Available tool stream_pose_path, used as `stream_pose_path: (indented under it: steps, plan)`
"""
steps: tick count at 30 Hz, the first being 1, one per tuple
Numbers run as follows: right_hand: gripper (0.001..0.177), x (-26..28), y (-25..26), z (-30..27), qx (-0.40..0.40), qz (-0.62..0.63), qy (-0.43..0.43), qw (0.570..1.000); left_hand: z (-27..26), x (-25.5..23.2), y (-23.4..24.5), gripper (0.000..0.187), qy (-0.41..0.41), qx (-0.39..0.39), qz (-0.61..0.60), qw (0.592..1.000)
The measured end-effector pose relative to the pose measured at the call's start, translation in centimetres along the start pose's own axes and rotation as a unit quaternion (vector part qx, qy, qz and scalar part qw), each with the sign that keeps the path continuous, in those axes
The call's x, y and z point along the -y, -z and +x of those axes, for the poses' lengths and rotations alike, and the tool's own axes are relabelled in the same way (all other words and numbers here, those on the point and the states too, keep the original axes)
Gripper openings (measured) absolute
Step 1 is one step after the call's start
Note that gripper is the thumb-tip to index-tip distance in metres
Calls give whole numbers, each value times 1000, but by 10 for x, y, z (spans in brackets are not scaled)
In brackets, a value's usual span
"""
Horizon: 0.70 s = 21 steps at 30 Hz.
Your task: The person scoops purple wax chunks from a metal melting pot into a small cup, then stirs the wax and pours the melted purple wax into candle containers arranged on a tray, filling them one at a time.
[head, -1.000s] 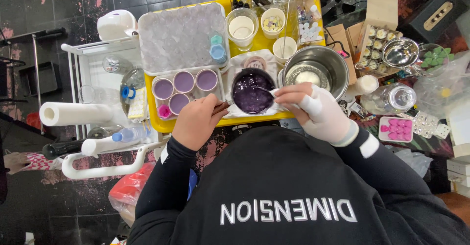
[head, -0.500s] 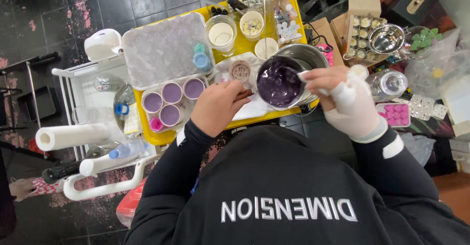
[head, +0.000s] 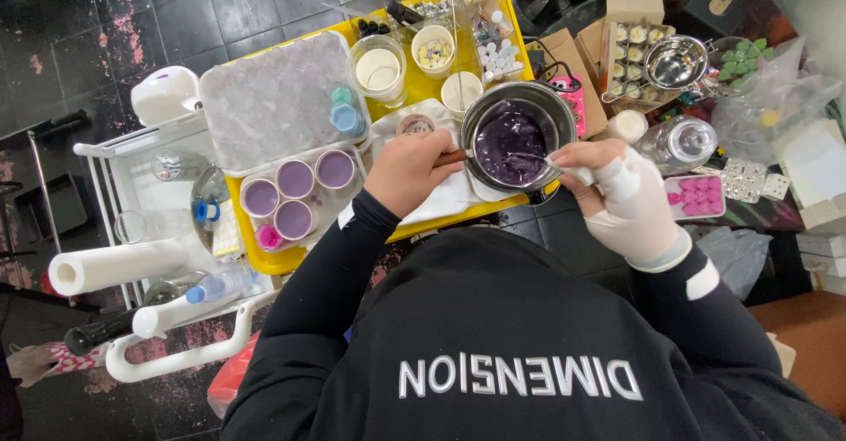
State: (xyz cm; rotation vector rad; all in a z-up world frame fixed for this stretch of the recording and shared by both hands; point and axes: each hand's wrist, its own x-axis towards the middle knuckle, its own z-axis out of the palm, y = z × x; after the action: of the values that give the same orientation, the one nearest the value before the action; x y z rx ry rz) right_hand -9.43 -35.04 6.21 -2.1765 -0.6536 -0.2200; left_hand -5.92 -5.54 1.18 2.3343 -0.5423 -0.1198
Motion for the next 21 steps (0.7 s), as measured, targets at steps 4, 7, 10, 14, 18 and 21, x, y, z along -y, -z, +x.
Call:
stream_pose_path:
  steps: [4, 7, 10, 14, 18, 21]
  plan:
    - [24, -6, -11, 6, 4, 27, 13, 1000, 2, 23, -12, 23, -17, -20, -13, 1000]
    - [24, -10, -16, 11, 10, 25, 25, 999, 4, 35, -18, 27, 5, -7, 3, 1000]
    - [22, -13, -19, 13, 7, 32, 17, 999, 4, 41, -22, 27, 18, 0, 3, 1000]
    - [20, -17, -20, 15, 6, 12, 2, 1000, 4, 45, -25, 26, 7, -14, 4, 1000]
    - [20, -23, -15, 15, -6, 12, 7, 1000, 5, 47, -26, 26, 16, -8, 3, 1000]
    - [21, -26, -9, 15, -20, -5, 4, 1000, 4, 42, -25, 25, 8, -17, 1, 1000]
